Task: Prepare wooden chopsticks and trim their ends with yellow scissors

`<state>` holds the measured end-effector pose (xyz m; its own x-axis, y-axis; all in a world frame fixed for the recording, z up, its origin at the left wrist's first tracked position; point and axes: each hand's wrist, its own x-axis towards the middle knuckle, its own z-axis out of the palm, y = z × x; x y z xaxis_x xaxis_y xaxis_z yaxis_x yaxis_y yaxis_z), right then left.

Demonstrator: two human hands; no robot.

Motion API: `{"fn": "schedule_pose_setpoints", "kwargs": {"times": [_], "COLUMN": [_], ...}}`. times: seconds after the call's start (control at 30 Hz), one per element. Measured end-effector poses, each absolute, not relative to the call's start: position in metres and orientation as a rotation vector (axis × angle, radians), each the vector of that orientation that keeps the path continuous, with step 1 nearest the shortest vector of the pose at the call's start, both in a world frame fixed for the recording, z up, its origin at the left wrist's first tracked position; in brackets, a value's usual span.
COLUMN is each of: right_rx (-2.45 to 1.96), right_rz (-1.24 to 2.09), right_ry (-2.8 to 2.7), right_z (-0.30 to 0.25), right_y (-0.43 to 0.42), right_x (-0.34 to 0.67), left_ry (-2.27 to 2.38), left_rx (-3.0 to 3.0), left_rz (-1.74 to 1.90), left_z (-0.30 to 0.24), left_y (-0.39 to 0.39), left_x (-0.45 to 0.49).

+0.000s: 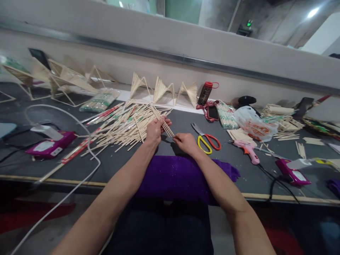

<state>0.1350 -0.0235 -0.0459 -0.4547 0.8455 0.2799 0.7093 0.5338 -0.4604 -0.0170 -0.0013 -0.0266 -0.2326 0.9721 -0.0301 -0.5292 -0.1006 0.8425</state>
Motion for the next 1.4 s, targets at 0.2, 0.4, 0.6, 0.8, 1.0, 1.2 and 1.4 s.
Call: {"fn": "schedule_pose_setpoints", "kwargs": {"times": [0.2, 0.4, 0.6, 0.8, 1.0, 1.2, 1.4], "right_rx": [-1.283, -1.215, -1.212, -1.219, -1.229, -1.177, -1.043], "right_rz": [0.343, 0.338, 0.242, 0.202, 0.129, 0.126, 0.167], "right_ry": [-2.347, -2.357, -2.362, -2.386, -2.38, -2.384, -2.41], "right_z": [-0.044, -0.048, -0.053, -0.055, -0.052, -0.055, -0.057], "right_y": [-0.022, -0.019, -0.014, -0.013, -0.014, -0.012, -0.024], "right_x": [0.135, 0.138, 0.143, 0.142, 0.143, 0.144, 0.141], "left_ry": [0.947, 0.946, 0.943, 0.947, 0.926, 0.935, 0.977], "left_rx": [0.733, 0.73, 0.757, 0.766, 0.766, 0.778, 0.771], "left_rz": [1.589, 1.574, 1.567, 1.586, 1.579, 1.554, 1.539], "left_z": [-0.027, -0.026, -0.024, -0.023, -0.025, -0.027, -0.031], "left_y": [0.001, 0.006, 0.009, 0.004, 0.003, 0.007, 0.002], "left_x": [-0.016, -0.014, -0.014, -0.021, -0.022, -0.021, -0.023]}}
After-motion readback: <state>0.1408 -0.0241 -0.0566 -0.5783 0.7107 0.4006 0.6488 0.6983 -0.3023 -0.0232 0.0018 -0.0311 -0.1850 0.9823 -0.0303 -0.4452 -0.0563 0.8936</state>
